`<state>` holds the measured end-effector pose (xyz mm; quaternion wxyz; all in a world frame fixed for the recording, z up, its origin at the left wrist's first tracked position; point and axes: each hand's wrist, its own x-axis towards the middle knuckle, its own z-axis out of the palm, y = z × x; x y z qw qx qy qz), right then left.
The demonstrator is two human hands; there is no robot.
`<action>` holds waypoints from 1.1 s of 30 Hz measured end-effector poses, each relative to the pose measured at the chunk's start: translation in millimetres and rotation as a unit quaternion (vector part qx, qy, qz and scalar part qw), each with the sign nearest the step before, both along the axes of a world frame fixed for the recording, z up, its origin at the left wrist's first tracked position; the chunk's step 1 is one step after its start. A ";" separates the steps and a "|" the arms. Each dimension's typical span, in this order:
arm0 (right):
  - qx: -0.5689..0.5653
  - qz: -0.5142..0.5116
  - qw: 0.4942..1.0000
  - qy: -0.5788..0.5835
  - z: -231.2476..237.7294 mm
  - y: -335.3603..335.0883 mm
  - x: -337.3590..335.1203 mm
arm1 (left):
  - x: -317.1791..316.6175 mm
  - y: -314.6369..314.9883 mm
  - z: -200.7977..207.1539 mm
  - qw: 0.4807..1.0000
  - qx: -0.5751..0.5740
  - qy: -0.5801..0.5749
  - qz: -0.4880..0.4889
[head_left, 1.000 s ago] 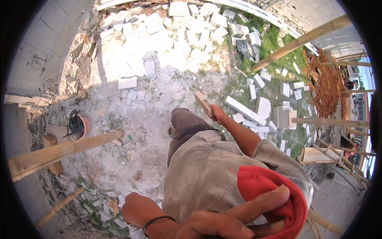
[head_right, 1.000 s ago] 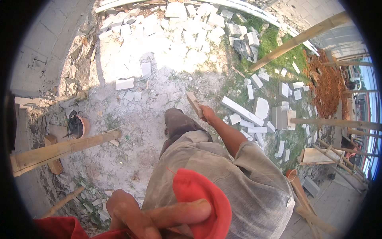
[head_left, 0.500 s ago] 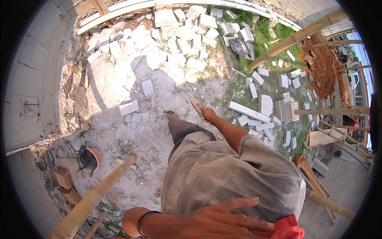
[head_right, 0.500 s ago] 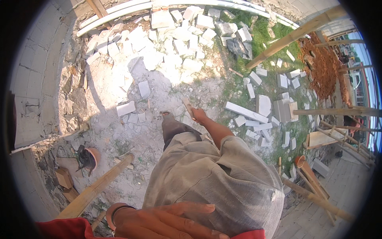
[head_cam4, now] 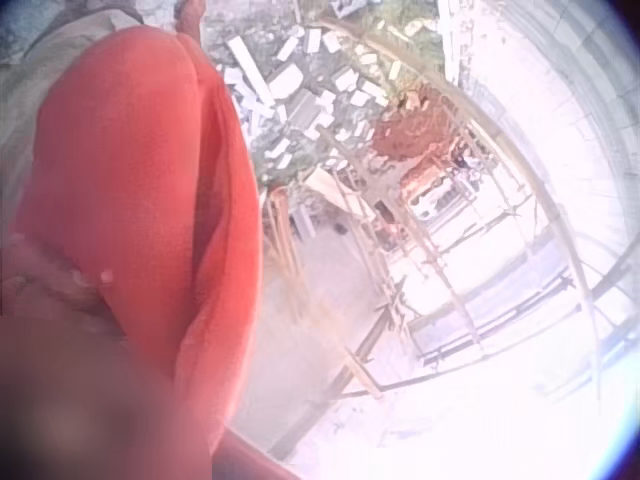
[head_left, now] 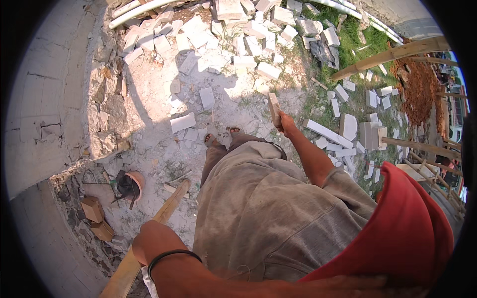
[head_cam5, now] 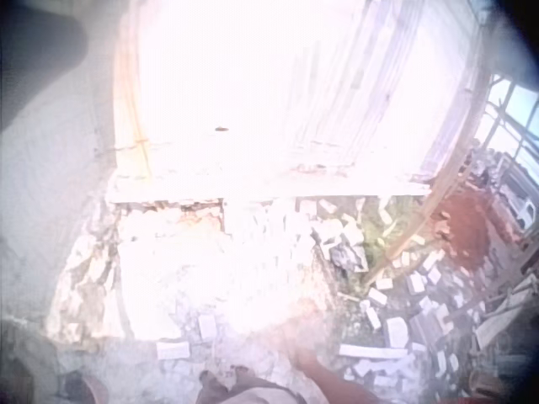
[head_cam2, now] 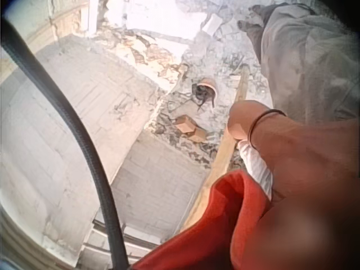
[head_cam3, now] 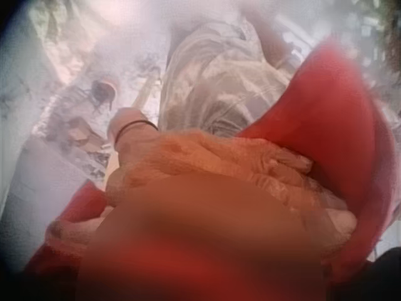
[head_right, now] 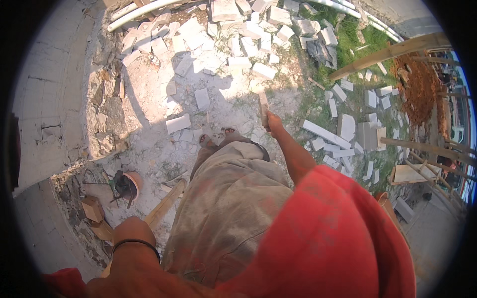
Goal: The person assembles a bamboo scaffolding structure by tying bamboo poles together with wire using a metal hook. They lift and position the poles, secure joints, and move around the site to adjust the framework.
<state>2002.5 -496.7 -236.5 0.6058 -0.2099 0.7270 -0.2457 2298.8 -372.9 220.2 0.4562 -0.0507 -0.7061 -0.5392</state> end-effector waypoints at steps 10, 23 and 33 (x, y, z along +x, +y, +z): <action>0.035 -0.171 0.985 -0.009 9.1 51.4 5.9 | 47.7 -42.4 1.7 0.999 -0.035 0.015 -0.031; 0.093 -0.458 0.884 0.007 -41.1 122.8 -117.8 | -0.9 -198.5 -34.4 0.999 0.021 0.001 -0.035; 0.136 -0.465 0.875 0.012 -69.9 -6.4 -277.5 | -41.7 -324.8 -16.5 0.970 0.021 0.168 0.175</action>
